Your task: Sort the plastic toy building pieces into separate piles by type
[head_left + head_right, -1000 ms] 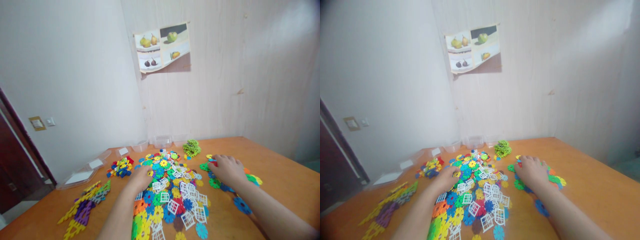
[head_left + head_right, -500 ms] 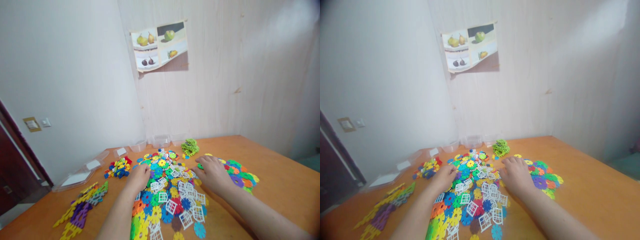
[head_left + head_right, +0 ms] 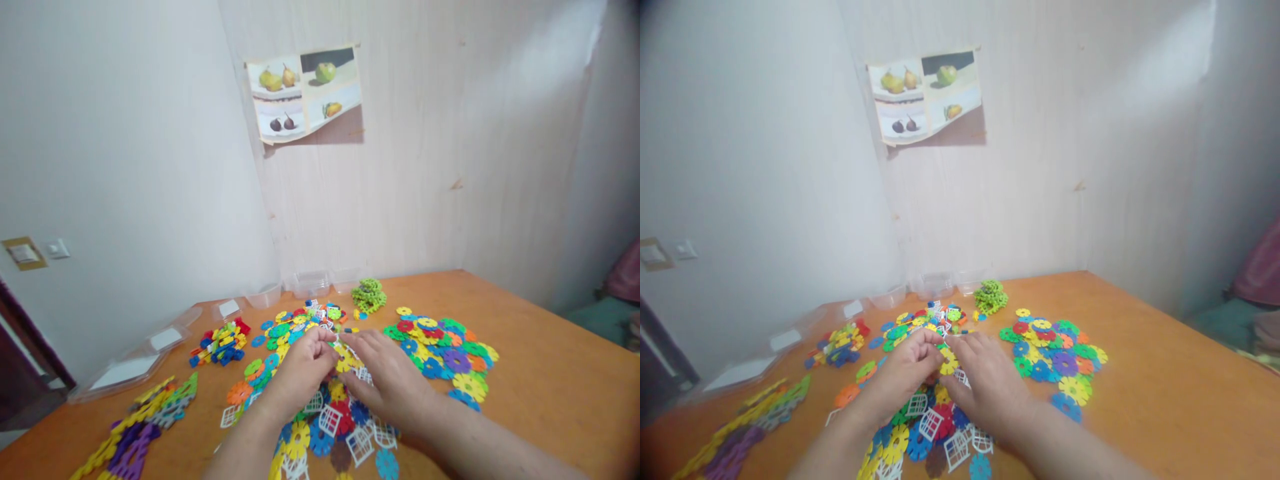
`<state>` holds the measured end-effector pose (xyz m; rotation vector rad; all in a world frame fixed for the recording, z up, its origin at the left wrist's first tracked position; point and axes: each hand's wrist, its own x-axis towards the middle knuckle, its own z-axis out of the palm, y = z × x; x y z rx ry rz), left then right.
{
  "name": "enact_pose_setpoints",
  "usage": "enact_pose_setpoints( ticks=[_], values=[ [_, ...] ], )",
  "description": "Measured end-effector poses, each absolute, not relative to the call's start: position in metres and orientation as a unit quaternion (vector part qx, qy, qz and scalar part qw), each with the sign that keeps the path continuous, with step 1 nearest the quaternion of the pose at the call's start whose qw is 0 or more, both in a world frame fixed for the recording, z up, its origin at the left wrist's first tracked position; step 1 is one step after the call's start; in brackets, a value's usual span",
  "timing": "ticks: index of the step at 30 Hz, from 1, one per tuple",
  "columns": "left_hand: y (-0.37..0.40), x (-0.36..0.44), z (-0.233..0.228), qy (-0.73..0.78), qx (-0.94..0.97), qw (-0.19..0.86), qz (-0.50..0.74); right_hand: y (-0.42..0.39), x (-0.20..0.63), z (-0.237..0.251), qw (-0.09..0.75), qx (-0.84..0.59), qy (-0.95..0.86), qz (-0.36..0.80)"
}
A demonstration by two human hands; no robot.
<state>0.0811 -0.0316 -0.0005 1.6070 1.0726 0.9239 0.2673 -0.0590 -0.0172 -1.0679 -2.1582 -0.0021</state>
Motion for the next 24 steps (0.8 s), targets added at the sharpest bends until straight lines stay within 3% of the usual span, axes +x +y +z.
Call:
enact_pose_setpoints(
  ticks=[5, 9, 13, 17, 20, 24],
  values=[
    [-0.035, 0.088, -0.004, 0.407, 0.629, 0.549, 0.371, -0.059, 0.268, -0.017, 0.33, -0.414, -0.848, 0.014],
    [-0.034, 0.084, 0.001, 0.428, 0.615, 0.54, 0.383, -0.049, 0.279, -0.017, 0.304, -0.463, -0.832, -0.025],
    [-0.022, 0.063, 0.009, 0.506, 0.58, 0.448, 0.454, -0.027, 0.309, -0.012, 0.27, -0.609, -0.743, -0.07],
    [0.001, 0.023, 0.004, 0.595, 0.567, 0.27, 0.502, -0.009, 0.344, -0.01, 0.197, -0.732, -0.648, -0.075],
    [0.015, 0.0, -0.009, 0.634, 0.597, 0.192, 0.453, -0.003, 0.36, -0.012, 0.158, -0.775, -0.609, -0.056],
    [0.017, -0.003, -0.022, 0.645, 0.654, 0.181, 0.352, -0.002, 0.366, -0.015, 0.135, -0.792, -0.594, -0.039]
  ],
)
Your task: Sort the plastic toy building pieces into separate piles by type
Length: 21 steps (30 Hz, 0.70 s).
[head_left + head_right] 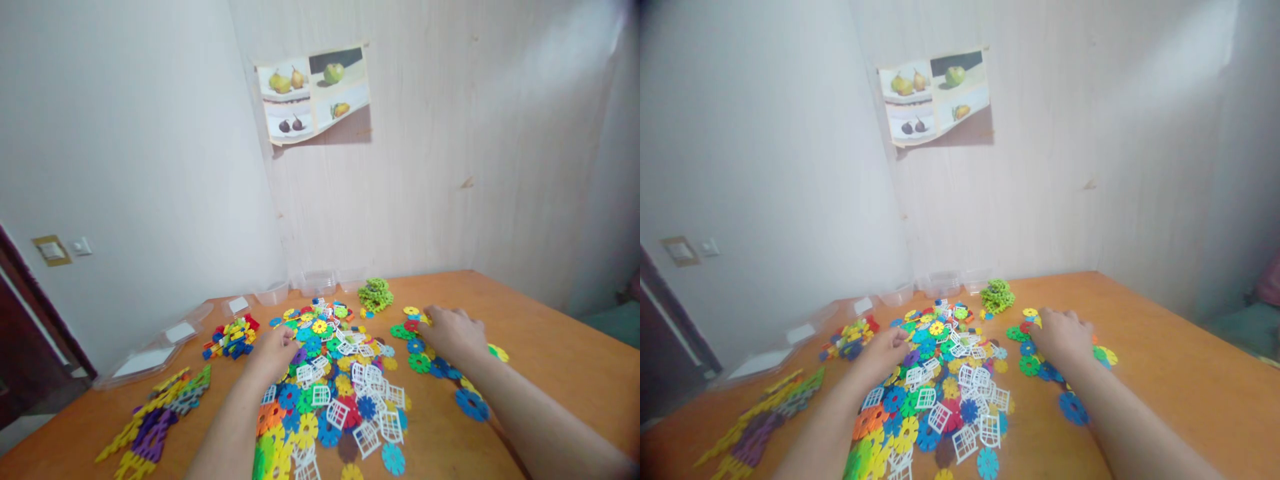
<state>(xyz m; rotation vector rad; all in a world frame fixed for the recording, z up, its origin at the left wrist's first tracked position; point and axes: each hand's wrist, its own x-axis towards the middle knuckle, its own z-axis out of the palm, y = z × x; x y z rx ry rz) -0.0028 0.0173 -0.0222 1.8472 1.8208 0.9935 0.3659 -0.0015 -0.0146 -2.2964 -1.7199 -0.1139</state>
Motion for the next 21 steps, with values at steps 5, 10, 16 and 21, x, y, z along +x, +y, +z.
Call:
enact_pose_setpoints(
  ticks=[5, 10, 16, 21],
  values=[
    [0.009, 0.009, -0.023, 0.643, 0.694, 0.15, 0.289, -0.001, 0.364, -0.016, 0.143, -0.788, -0.598, -0.038],
    [0.009, 0.011, -0.02, 0.644, 0.724, 0.094, 0.23, -0.003, 0.353, -0.018, 0.18, -0.756, -0.626, -0.062],
    [0.008, 0.012, -0.015, 0.652, 0.728, 0.037, 0.209, -0.02, 0.317, -0.019, 0.236, -0.661, -0.709, -0.074],
    [0.003, 0.011, -0.003, 0.672, 0.698, -0.01, 0.247, -0.04, 0.289, -0.018, 0.282, -0.55, -0.784, -0.052]
  ],
)
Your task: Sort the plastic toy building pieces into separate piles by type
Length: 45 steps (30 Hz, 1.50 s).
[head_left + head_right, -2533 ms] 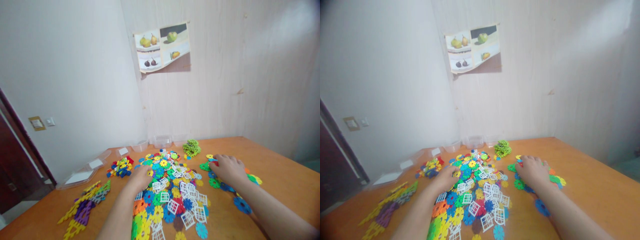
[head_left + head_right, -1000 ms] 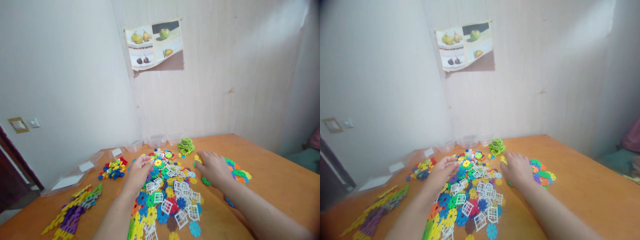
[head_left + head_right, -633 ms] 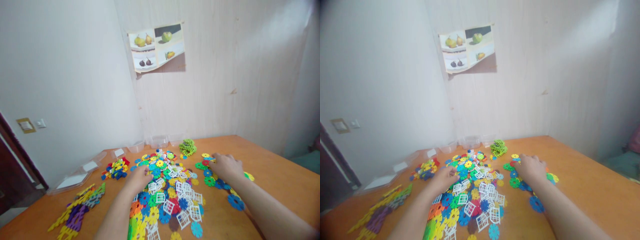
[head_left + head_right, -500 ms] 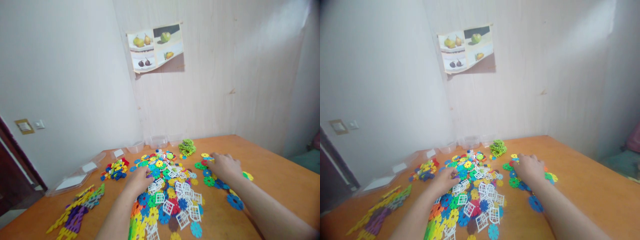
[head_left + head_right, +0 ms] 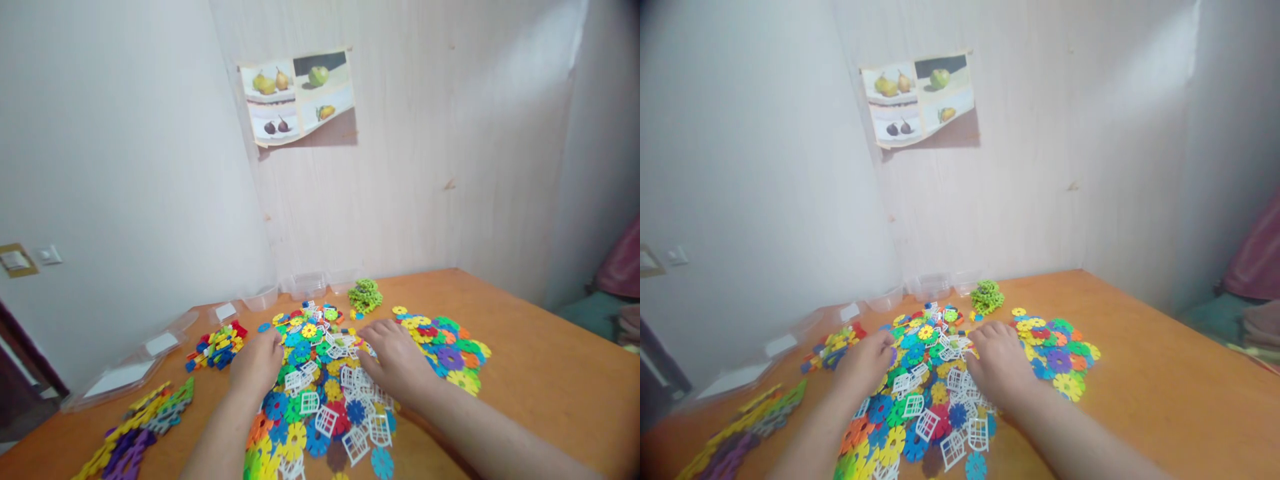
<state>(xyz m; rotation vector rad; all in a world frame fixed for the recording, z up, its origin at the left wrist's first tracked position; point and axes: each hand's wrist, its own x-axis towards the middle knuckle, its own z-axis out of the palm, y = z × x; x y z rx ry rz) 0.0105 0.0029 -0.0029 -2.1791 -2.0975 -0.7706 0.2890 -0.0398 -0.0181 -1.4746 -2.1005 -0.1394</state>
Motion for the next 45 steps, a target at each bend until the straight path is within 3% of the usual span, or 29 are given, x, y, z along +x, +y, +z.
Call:
enact_pose_setpoints(
  ticks=[2, 6, 11, 17, 22, 27, 38, 45],
  values=[
    [0.001, 0.014, 0.001, -0.656, -0.694, -0.035, -0.295, -0.046, 0.282, -0.018, 0.294, -0.511, -0.807, -0.037],
    [-0.009, 0.039, 0.003, -0.578, -0.679, -0.232, -0.389, -0.056, 0.274, -0.016, 0.322, -0.452, -0.832, -0.006],
    [-0.026, 0.08, -0.004, -0.461, -0.664, -0.451, -0.379, -0.061, 0.267, -0.016, 0.325, -0.419, -0.847, 0.027],
    [-0.03, 0.093, -0.012, -0.418, -0.626, -0.532, -0.386, -0.057, 0.268, -0.017, 0.29, -0.457, -0.84, 0.013],
    [-0.017, 0.073, -0.005, -0.49, -0.594, -0.456, -0.446, -0.037, 0.295, -0.01, 0.262, -0.579, -0.77, -0.057],
    [0.009, 0.035, -0.013, -0.584, -0.582, -0.274, -0.495, -0.013, 0.339, -0.007, 0.216, -0.722, -0.653, -0.075],
    [0.022, 0.027, -0.043, -0.61, -0.747, -0.028, -0.262, 0.001, 0.366, -0.019, 0.151, -0.786, -0.598, -0.038],
    [0.015, 0.035, -0.036, -0.62, -0.752, 0.007, -0.224, 0.001, 0.363, -0.021, 0.152, -0.772, -0.616, -0.04]
  ],
)
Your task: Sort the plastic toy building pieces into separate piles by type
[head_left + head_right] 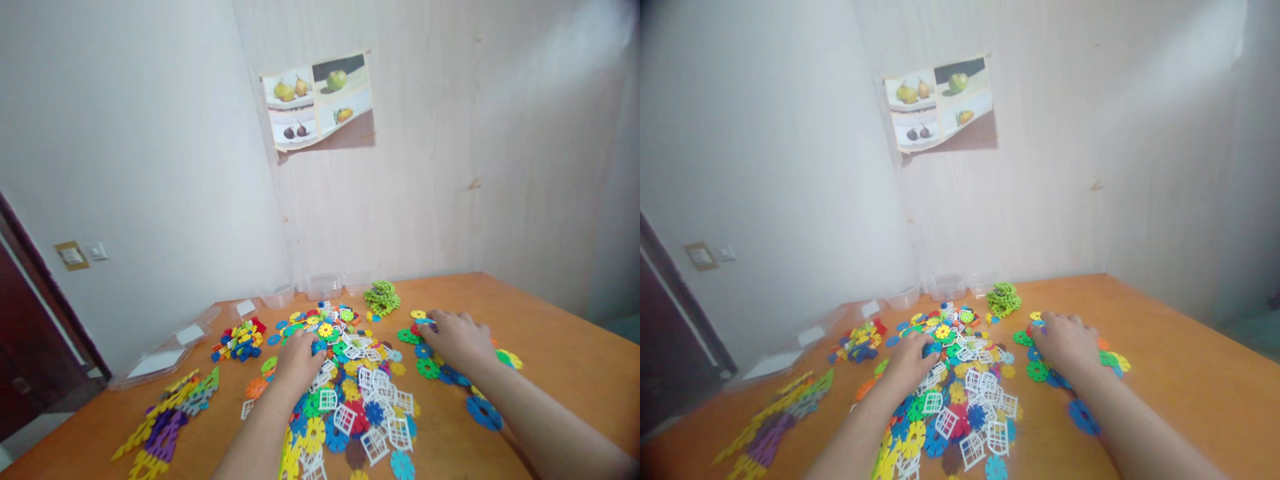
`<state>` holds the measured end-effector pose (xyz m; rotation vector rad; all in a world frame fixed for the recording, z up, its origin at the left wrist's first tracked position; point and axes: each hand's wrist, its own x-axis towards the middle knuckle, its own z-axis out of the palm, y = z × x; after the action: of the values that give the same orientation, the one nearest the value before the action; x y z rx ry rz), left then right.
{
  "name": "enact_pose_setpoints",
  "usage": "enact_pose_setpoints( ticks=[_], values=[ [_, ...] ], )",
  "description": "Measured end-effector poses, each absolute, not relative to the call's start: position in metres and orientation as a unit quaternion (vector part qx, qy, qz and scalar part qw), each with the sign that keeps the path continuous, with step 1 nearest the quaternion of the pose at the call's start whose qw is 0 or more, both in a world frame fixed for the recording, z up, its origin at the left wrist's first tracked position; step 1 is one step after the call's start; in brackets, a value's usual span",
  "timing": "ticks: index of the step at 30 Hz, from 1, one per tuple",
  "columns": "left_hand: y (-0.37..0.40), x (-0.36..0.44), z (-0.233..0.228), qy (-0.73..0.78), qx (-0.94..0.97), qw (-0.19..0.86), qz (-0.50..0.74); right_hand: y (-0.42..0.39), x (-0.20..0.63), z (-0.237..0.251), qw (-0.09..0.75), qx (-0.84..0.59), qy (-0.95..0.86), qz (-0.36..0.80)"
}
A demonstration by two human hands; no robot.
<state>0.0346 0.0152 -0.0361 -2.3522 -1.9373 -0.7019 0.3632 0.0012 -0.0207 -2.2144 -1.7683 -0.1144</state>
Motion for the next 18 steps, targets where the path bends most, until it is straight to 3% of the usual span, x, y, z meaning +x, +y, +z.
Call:
enact_pose_setpoints(
  ticks=[10, 18],
  values=[
    [0.017, 0.037, -0.036, -0.598, -0.742, -0.045, -0.299, -0.01, 0.334, -0.02, 0.204, -0.697, -0.683, -0.08],
    [-0.001, 0.061, -0.017, -0.513, -0.689, -0.326, -0.395, -0.03, 0.301, -0.02, 0.318, -0.534, -0.782, -0.046]
  ],
)
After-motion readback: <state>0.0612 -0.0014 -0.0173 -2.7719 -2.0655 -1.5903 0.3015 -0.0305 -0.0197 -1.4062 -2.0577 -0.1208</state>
